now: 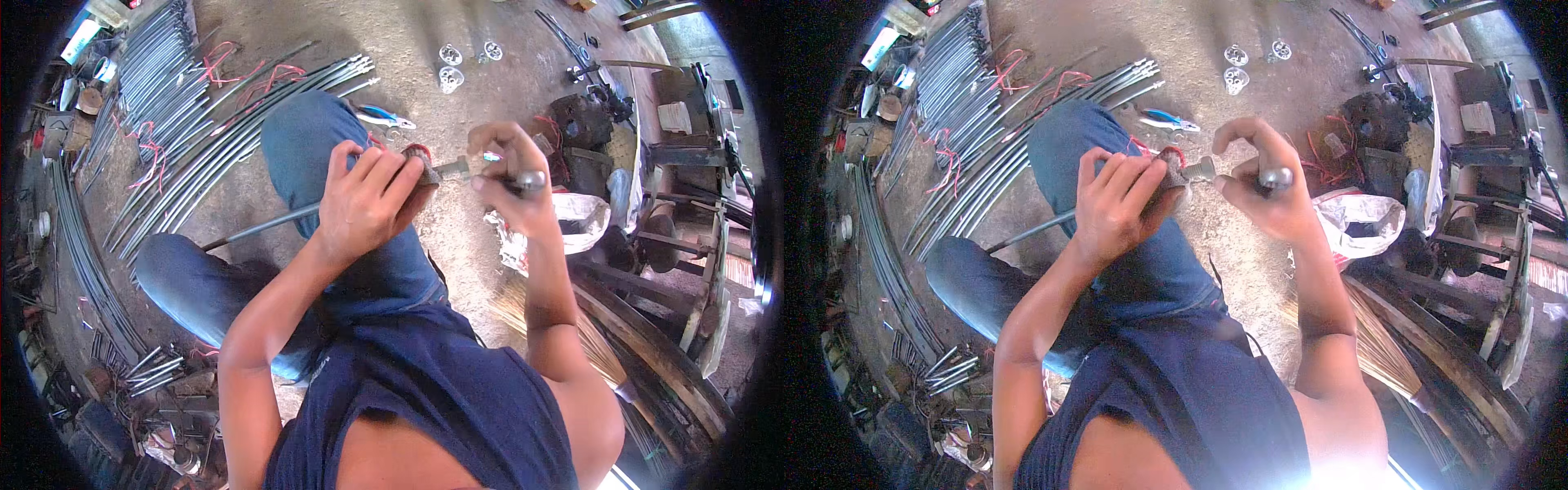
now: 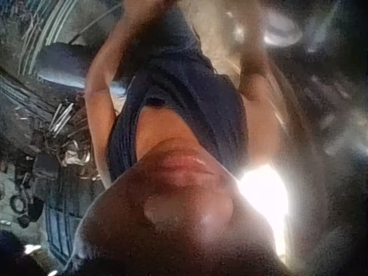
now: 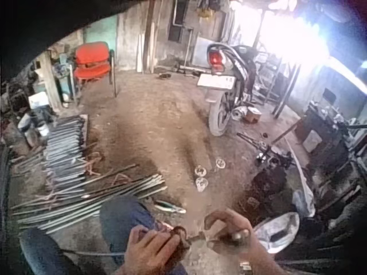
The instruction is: Gathering and bundling several metal rods together using plastic ties and tightening a metal clamp with a wrench.
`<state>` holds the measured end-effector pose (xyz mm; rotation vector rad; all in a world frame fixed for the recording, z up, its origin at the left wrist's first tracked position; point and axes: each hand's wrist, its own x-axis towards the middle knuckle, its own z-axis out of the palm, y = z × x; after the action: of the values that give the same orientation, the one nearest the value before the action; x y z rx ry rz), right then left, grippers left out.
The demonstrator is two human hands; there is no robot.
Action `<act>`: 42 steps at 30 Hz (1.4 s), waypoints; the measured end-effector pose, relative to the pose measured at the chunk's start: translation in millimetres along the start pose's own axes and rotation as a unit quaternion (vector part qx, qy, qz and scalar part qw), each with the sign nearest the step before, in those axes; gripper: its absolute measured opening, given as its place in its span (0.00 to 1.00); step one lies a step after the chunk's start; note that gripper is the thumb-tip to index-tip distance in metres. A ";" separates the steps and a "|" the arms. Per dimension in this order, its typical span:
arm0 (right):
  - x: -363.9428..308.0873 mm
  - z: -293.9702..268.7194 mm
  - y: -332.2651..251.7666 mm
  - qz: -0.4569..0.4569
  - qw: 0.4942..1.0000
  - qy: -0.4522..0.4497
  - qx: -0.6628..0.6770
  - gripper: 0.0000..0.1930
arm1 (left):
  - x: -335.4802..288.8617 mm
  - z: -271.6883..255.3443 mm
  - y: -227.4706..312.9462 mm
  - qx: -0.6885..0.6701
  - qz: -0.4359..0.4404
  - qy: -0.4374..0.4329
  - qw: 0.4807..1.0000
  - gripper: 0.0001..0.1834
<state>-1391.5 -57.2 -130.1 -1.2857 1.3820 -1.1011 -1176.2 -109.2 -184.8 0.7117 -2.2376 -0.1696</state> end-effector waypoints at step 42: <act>6.4 -0.3 15.5 -0.194 0.974 -0.021 -0.114 0.09 | 0.7 1.8 -0.1 -0.007 -0.002 0.009 1.000 0.20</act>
<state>-1394.6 -62.7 -145.6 -1.7921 1.2821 -1.1869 -1177.8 -109.8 -185.6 0.7084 -2.2151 -0.1792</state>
